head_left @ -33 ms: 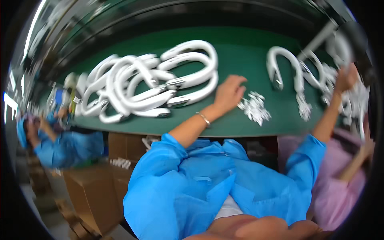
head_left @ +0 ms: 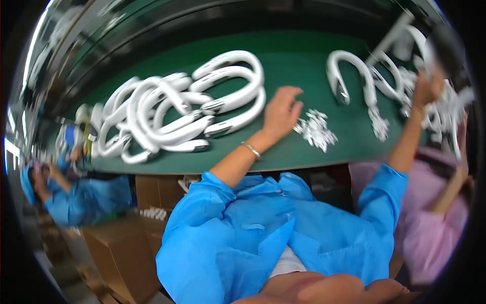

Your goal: The recorder is assembling components of white wearable neck fans at a factory workstation, attaching small plastic clips and housing pieces.

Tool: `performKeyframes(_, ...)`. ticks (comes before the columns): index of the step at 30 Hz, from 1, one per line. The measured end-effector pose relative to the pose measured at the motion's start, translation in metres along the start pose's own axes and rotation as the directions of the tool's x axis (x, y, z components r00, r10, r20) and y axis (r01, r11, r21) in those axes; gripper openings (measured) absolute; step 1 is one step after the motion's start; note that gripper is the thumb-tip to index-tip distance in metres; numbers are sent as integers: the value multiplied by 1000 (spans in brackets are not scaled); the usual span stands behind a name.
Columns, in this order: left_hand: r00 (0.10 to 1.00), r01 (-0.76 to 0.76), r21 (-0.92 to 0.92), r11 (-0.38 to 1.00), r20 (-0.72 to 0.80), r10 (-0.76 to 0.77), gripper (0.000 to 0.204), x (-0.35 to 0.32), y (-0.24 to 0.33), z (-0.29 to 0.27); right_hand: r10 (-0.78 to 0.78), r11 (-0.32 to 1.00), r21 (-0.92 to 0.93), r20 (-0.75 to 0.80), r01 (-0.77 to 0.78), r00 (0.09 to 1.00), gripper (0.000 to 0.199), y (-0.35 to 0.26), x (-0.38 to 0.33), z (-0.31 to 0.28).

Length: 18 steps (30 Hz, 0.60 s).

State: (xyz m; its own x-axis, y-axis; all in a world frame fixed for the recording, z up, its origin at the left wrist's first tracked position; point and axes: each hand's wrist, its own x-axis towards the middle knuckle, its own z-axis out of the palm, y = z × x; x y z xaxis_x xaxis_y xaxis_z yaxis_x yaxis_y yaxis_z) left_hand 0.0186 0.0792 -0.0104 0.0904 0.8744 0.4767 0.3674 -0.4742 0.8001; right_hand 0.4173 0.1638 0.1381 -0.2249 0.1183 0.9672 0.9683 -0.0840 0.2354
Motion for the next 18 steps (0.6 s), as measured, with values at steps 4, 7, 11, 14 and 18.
performKeyframes(4, 974, -185, -3, 983, -135, 183, 48, 26, 37, -20, 278, 841, 429, 178, -329, 944, 41, -84, 17, -86)
performKeyframes(7, 922, -327, 115, 938, -179, 343, 57, 46, 49, -27, 421, 388, 586, 574, -711, 702, 38, -140, 16, -116)
performKeyframes(11, 981, -179, -2, 984, 72, 178, 63, 57, 55, -30, 166, -73, 435, 893, -897, 419, 39, -176, 10, -126)
performKeyframes(14, 972, 144, -258, 955, 217, -88, 58, 51, 38, -46, 101, -330, 248, 969, -911, 226, 28, -174, -11, -110)
performKeyframes(18, 817, 575, -644, 504, 428, -385, 58, 22, 32, -51, -103, 179, 358, 933, -917, 344, 28, -160, -134, -75)
